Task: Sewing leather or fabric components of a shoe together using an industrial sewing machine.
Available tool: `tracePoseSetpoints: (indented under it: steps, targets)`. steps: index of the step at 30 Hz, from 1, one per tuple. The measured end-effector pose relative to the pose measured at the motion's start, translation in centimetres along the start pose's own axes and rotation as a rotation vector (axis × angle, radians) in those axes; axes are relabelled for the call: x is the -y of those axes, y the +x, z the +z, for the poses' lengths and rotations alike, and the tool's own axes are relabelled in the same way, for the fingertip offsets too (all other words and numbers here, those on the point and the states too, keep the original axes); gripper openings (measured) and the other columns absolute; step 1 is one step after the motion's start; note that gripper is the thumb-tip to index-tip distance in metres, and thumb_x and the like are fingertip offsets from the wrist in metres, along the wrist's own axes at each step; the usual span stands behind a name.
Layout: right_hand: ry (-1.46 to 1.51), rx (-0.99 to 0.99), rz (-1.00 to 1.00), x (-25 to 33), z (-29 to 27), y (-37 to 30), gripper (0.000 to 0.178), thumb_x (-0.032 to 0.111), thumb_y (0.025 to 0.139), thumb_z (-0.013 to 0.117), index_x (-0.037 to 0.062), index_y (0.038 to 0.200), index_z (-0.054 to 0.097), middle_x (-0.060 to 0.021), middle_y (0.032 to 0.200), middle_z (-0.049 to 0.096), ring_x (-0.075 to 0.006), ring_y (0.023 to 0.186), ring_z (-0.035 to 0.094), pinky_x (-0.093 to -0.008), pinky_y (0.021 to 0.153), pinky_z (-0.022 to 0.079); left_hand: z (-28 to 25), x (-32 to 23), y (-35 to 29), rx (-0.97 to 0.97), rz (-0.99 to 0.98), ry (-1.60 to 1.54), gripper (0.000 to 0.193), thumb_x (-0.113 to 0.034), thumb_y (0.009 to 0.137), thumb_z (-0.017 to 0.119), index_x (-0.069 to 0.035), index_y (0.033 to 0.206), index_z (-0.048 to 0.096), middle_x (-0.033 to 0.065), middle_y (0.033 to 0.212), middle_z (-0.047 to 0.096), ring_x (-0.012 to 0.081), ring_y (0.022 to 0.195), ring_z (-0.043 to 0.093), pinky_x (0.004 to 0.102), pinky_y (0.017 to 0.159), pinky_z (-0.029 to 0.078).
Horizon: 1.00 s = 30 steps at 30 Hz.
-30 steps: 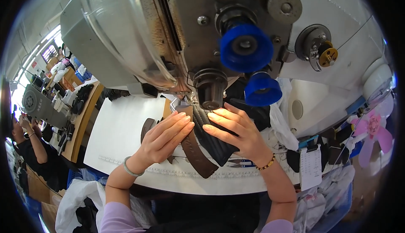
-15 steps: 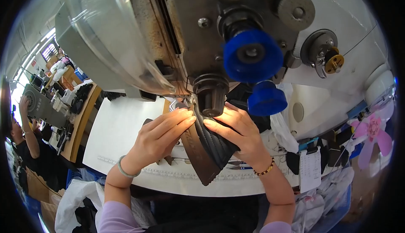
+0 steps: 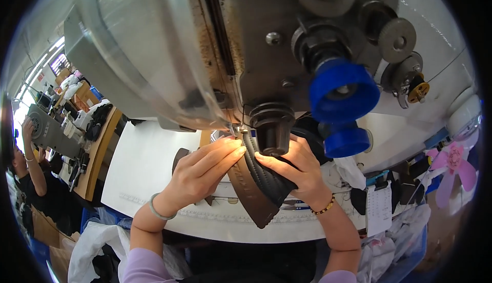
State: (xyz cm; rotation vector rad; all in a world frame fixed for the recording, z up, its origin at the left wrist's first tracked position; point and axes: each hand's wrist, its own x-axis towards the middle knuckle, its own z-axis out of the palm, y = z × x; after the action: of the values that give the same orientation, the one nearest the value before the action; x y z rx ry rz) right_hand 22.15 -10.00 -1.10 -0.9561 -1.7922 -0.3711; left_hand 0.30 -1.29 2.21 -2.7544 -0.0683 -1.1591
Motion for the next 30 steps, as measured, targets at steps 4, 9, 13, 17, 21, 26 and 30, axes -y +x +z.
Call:
tracePoseSetpoints:
  steps: [4,9,13,17,21,26,30]
  targets:
    - [0.037,0.04,0.027,-0.1,0.0,0.0,0.039,0.019,0.068,0.077,0.0121,0.106,0.073,-0.0031,0.104,0.066,-0.024,0.104,0.063,-0.0437,0.098,0.047,-0.1,0.1,0.0,-0.007,-0.029,-0.014,0.049,0.006,0.066,0.063,0.005,0.115,0.064,0.0138,0.111,0.061,0.0298,0.104,0.064,0.0366,0.086,0.058]
    - [0.052,0.109,0.024,-0.5,-0.3,0.0,0.039,0.02,0.068,0.078,0.012,0.106,0.072,-0.0041,0.109,0.064,-0.0239,0.108,0.061,-0.0463,0.102,0.045,0.1,0.3,-0.4,-0.014,-0.03,0.003,0.054,0.006,0.066,0.062,0.006,0.12,0.062,0.0126,0.106,0.057,0.029,0.102,0.062,0.0356,0.085,0.057]
    - [0.021,0.119,0.017,-0.9,-0.5,0.0,0.039,0.02,0.068,0.079,0.0117,0.105,0.071,-0.0053,0.11,0.064,-0.0245,0.109,0.06,-0.0468,0.103,0.043,0.3,0.4,-0.2,-0.019,-0.07,-0.009,0.052,0.005,0.069,0.064,0.004,0.12,0.062,0.0114,0.105,0.058,0.0269,0.1,0.063,0.0338,0.079,0.057]
    - [0.042,0.074,-0.016,-1.3,0.1,-0.5,0.039,0.021,0.069,0.078,0.0108,0.105,0.07,-0.0071,0.112,0.063,-0.0264,0.111,0.059,-0.0469,0.103,0.042,0.6,0.2,-0.2,-0.089,-0.098,0.01,0.046,0.005,0.065,0.07,-0.002,0.111,0.069,0.0098,0.105,0.064,0.026,0.089,0.066,0.0324,0.072,0.057]
    - [0.002,0.08,-0.047,-1.1,-0.3,-0.1,0.04,0.021,0.071,0.077,0.0103,0.109,0.069,-0.0097,0.117,0.063,-0.0297,0.115,0.059,-0.047,0.102,0.043,0.5,-0.1,-0.4,-0.079,-0.058,0.043,0.047,0.002,0.071,0.068,0.002,0.118,0.065,0.0103,0.105,0.061,0.0261,0.098,0.065,0.0334,0.08,0.057]
    - [-0.131,0.062,-0.192,-0.9,-1.6,-0.1,0.041,0.019,0.067,0.081,0.0174,0.106,0.068,-0.0067,0.118,0.063,-0.0276,0.113,0.06,-0.0441,0.098,0.047,0.4,-1.3,0.2,-0.077,-0.103,0.095,0.044,0.003,0.07,0.067,0.002,0.113,0.065,0.0114,0.102,0.064,0.0268,0.092,0.067,0.0328,0.079,0.057]
    - [-0.262,0.051,-0.427,0.7,-1.0,0.0,0.027,0.009,0.076,0.073,0.016,0.101,0.065,-0.0068,0.113,0.064,-0.0243,0.106,0.063,-0.0396,0.093,0.052,0.9,-0.5,-0.6,-0.243,-0.237,-0.053,0.039,0.01,0.067,0.061,0.008,0.106,0.064,0.014,0.092,0.07,0.0254,0.073,0.068,0.0307,0.062,0.055]
